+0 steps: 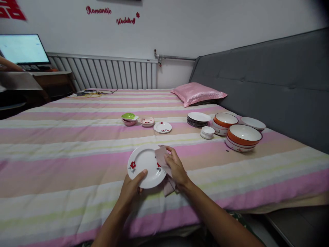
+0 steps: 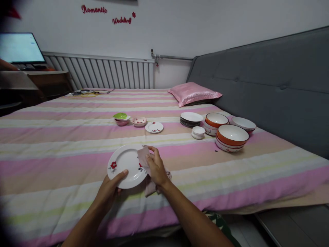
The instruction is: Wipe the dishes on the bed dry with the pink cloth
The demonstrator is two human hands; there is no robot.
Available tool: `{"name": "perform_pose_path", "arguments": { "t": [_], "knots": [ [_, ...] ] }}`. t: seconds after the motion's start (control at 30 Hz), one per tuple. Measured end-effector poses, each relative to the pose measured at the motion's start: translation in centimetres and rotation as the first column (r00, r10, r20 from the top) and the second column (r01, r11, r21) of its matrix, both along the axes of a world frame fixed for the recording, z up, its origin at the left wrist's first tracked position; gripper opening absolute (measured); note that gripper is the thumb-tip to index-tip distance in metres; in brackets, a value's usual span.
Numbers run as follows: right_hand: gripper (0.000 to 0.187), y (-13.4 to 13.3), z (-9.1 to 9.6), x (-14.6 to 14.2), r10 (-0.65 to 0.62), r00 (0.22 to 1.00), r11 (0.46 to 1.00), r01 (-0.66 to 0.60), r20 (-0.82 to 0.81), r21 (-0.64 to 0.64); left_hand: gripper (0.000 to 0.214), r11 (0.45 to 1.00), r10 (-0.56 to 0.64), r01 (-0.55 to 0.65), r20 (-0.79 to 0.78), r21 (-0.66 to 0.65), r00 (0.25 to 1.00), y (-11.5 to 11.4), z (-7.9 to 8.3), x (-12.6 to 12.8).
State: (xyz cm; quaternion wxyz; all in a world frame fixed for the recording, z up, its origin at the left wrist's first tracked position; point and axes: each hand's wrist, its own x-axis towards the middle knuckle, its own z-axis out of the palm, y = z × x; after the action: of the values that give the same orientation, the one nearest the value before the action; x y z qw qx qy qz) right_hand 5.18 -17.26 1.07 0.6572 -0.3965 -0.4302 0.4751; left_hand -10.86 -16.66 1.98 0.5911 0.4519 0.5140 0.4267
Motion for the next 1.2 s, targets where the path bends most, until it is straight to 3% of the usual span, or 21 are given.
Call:
{"name": "perform_pose_path", "arguments": {
  "t": [0.07, 0.17, 0.5, 0.7, 0.87, 1.0, 1.2],
  "knots": [
    [0.032, -0.1, 0.1, 0.0, -0.003, 0.999, 1.000, 0.002, -0.048, -0.017, 0.031, 1.000, -0.001, 0.001, -0.003, 0.002, 1.000, -0.1, 0.1, -0.1],
    [0.023, -0.1, 0.3, 0.2, -0.072, 0.997, 0.997, 0.072, 0.004, 0.006, 0.032, 1.000, -0.020, 0.020, -0.010, -0.002, 1.000, -0.3, 0.2, -0.1],
    [0.025, 0.1, 0.4, 0.7, -0.117, 0.962, 0.992, 0.102, 0.248, 0.071, 0.038, 0.986, -0.162, 0.163, -0.037, 0.042, 0.986, -0.2, -0.4, -0.3],
    [0.035, 0.0, 0.7, 1.3, -0.180, 0.842, 0.984, 0.162, 0.509, 0.079, 0.041, 0.985, -0.162, 0.163, -0.024, 0.051, 0.987, -0.3, -0.5, -0.3],
    [0.035, 0.0, 1.0, 1.6, -0.237, 0.765, 0.972, 0.192, 0.599, 0.139, 0.044, 0.987, -0.148, 0.149, -0.028, 0.054, 0.989, -0.2, -0.5, -0.3],
    [0.023, 0.2, 0.5, 1.6, -0.205, 0.816, 0.979, 0.170, 0.540, 0.114, 0.043, 0.988, -0.146, 0.149, -0.060, 0.044, 0.987, -0.2, -0.5, -0.3],
    [0.028, 0.2, 0.5, 1.5, -0.194, 0.908, 0.981, 0.187, 0.371, 0.056, 0.041, 0.989, -0.141, 0.145, -0.087, 0.037, 0.986, -0.4, -0.1, -0.2]
  ]
}}
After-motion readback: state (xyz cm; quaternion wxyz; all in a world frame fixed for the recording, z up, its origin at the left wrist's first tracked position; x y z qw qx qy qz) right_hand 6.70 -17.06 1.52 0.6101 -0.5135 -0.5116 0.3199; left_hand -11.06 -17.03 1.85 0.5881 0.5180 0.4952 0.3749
